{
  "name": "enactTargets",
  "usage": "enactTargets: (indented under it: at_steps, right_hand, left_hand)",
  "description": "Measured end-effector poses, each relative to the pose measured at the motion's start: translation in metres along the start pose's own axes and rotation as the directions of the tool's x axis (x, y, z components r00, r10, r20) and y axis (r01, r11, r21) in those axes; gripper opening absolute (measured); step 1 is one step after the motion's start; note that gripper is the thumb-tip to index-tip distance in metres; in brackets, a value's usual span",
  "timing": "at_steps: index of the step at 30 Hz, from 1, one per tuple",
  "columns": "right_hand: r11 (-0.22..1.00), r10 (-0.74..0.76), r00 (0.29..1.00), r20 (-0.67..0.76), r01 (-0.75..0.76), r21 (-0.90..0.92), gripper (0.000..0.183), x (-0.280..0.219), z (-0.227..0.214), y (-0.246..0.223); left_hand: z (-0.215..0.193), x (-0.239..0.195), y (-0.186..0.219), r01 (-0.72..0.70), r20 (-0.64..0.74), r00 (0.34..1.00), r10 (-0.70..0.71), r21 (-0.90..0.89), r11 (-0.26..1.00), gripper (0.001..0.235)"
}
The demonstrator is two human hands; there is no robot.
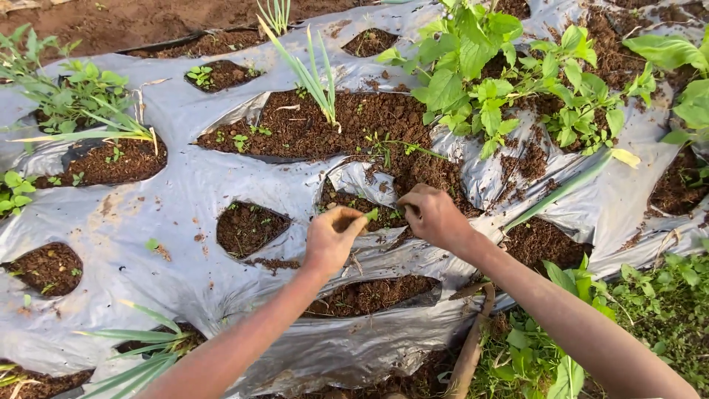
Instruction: Weeding and clearing soil between plastic-covered crop rows using hands and a hand hoe.
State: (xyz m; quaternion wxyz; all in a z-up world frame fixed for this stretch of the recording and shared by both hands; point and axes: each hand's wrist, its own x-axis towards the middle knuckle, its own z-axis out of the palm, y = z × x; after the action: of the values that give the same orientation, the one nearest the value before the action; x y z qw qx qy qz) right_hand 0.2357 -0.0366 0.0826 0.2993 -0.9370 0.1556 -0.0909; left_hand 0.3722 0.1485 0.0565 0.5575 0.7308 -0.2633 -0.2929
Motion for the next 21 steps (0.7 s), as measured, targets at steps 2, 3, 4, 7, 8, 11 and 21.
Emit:
enactTargets:
  at_steps: [2, 3, 4, 7, 8, 11, 21]
  right_hand:
    - [0.997, -0.047, 0.999, 0.004, 0.047, -0.058, 0.017, -0.004, 0.007, -0.001]
    - [0.996, -0.050, 0.998, -0.032, 0.047, -0.074, 0.022, -0.005, 0.006, -0.009]
    - [0.995, -0.053, 0.996, -0.069, 0.047, -0.090, 0.030, -0.007, 0.005, -0.018]
    - [0.965, -0.102, 0.994, -0.041, 0.089, -0.247, 0.017, -0.002, 0.049, 0.038]
    - [0.965, -0.103, 0.994, -0.040, 0.090, -0.245, 0.017, -0.003, 0.052, 0.042]
    - [0.944, -0.107, 0.994, -0.033, 0.091, -0.318, 0.016, -0.001, 0.052, 0.046]
    - [0.997, -0.060, 0.998, 0.019, 0.060, -0.044, 0.015, 0.009, -0.012, -0.046]
  left_hand:
    - [-0.001, -0.008, -0.015, 0.104, 0.016, 0.995, -0.103, -0.123, 0.987, 0.019]
    - [-0.004, -0.009, -0.019, 0.191, 0.078, 0.981, -0.177, -0.237, 0.953, 0.019]
    - [-0.007, -0.011, -0.025, 0.279, 0.148, 0.959, -0.242, -0.342, 0.897, 0.020]
    - [-0.019, -0.016, -0.027, 0.390, 0.228, 0.921, -0.316, -0.532, 0.751, 0.012]
    - [-0.022, -0.015, -0.037, 0.391, 0.227, 0.921, -0.318, -0.531, 0.752, 0.012]
    - [-0.028, -0.012, -0.050, 0.402, 0.290, 0.915, -0.279, -0.603, 0.689, 0.014]
    - [-0.023, -0.011, -0.040, 0.266, 0.118, 0.964, -0.240, -0.525, 0.809, 0.013]
